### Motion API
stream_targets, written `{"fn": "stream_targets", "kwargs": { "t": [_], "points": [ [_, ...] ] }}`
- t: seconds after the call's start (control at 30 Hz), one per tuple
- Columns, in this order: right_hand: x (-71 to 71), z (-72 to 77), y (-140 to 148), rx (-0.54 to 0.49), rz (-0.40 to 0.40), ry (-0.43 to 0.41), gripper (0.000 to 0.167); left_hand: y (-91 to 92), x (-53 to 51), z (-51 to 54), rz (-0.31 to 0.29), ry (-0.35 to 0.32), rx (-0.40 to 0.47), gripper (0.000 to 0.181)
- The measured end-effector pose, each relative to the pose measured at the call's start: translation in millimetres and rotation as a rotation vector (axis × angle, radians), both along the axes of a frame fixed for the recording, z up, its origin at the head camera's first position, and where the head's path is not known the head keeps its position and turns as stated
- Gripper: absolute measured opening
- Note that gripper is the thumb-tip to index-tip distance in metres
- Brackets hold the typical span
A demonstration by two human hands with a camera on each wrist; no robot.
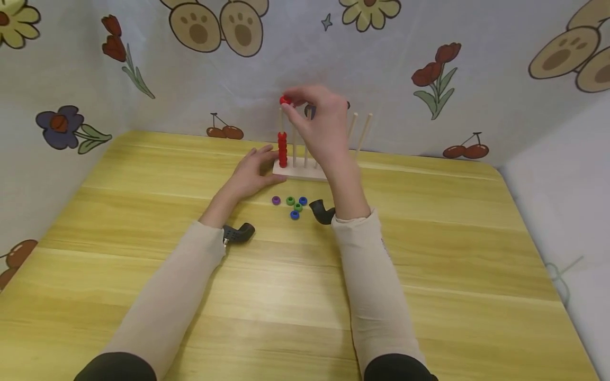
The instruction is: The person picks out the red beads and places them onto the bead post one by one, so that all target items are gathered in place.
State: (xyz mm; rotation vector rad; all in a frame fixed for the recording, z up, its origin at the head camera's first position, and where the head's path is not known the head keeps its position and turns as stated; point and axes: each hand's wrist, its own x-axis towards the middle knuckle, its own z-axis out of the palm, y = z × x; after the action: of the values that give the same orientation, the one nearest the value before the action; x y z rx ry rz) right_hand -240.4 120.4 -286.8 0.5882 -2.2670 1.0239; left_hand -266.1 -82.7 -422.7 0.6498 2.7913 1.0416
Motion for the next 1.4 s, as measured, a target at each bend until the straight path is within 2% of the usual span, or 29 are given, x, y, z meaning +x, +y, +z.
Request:
{"fn": "stream_targets", "kwargs": {
  "t": [0.13, 0.3, 0.47, 0.63, 0.7, 0.83, 1.0, 1.2, 1.3, 1.4],
  "points": [
    [-2.5, -4.0, -3.7, 0.061, -0.029, 0.016, 0.024, -0.4, -2.4, -1.3, -0.006, 0.004, -0.003, 0.073],
    [-5.4, -9.4, -4.8, 0.121, -0.038, -0.013, 0.024, 0.7, -3.3, -0.3, -0.018, 0.011, -0.012, 0.073],
    [-6.5, -11.9, -4.5, 0.155, -0.048, -0.034, 0.023, 1.9, -3.7, 0.7, -0.028, 0.017, -0.014, 0.073],
    [-4.4, -13.6, -3.4, 0.177, -0.053, -0.021, 0.028, 2.5, -3.8, 0.8, -0.035, 0.023, -0.010, 0.073],
    [-2.7, -14.4, -1.4, 0.163, -0.049, 0.003, 0.029, 2.9, -3.6, 0.6, -0.037, 0.021, -0.007, 0.073],
    [1.1, -14.6, 7.9, 0.094, -0.033, 0.106, 0.030, 4.4, -3.4, -0.4, -0.039, 0.017, -0.004, 0.073],
    [9.6, -10.2, 27.0, 0.012, -0.070, 0.189, 0.034, 6.2, -3.6, -1.0, -0.033, 0.012, -0.002, 0.073],
    [19.8, -9.8, 53.5, -0.079, -0.137, 0.211, 0.046, 4.0, -3.5, -1.4, -0.002, -0.015, -0.007, 0.075],
    [23.8, -17.1, 69.5, -0.042, -0.158, 0.205, 0.051, 1.5, -3.3, -2.4, 0.011, -0.024, -0.005, 0.075],
    [28.2, -27.8, 85.7, 0.002, -0.173, 0.162, 0.055, -0.9, -2.3, -2.9, 0.022, -0.029, 0.000, 0.075]
  ]
}}
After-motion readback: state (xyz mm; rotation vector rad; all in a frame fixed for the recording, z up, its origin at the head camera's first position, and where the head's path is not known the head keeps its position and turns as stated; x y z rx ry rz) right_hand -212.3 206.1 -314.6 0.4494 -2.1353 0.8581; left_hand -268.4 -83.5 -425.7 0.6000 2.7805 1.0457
